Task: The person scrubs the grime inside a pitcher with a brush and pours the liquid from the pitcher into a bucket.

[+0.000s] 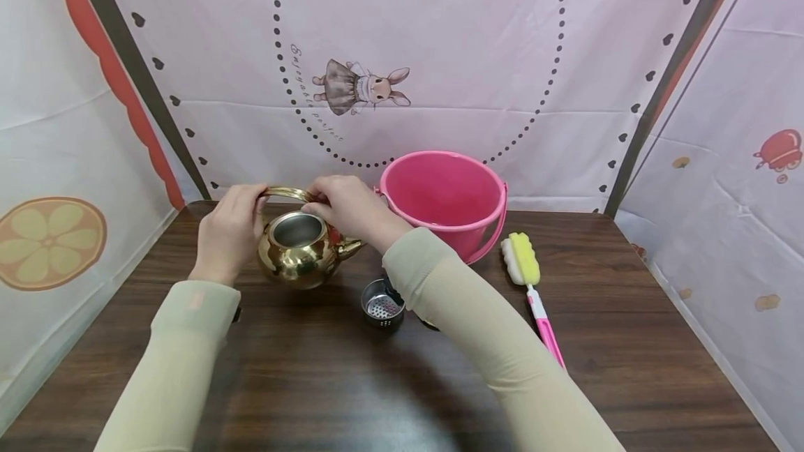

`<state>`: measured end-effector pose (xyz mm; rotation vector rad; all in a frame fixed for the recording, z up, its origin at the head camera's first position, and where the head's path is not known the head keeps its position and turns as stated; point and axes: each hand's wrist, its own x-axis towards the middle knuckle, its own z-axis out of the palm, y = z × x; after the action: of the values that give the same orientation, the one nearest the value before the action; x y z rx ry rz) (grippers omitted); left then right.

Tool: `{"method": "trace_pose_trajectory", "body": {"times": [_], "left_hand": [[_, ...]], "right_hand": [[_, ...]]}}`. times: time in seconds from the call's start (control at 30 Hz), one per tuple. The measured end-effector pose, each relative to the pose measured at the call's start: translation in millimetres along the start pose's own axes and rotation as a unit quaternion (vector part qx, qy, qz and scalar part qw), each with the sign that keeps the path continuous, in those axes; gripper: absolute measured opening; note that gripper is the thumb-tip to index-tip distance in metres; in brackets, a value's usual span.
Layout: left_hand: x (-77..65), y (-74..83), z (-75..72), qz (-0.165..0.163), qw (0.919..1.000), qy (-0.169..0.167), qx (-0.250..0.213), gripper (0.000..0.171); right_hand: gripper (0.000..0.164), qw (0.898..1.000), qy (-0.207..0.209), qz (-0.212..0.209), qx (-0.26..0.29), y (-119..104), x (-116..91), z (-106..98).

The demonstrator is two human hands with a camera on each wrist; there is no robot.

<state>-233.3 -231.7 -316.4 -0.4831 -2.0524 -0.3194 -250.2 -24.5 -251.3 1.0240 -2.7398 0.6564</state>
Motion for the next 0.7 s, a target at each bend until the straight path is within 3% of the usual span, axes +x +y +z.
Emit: {"method": "trace_pose_trajectory", "body": {"times": [0.27, 0.7], "left_hand": [[-4.4, -0.5, 1.6, 0.004, 1.0000, -0.005, 0.002, 0.020], [-14.6, -2.5, 7.4, 0.003, 0.9998, -0.017, 0.004, 0.020]], "right_hand": [[0.024, 1.000, -0.017, 0.014, -0.007, 3, 0, 7], [0.021, 1.000, -0.010, 0.009, -0.011, 7, -4, 15]]}}
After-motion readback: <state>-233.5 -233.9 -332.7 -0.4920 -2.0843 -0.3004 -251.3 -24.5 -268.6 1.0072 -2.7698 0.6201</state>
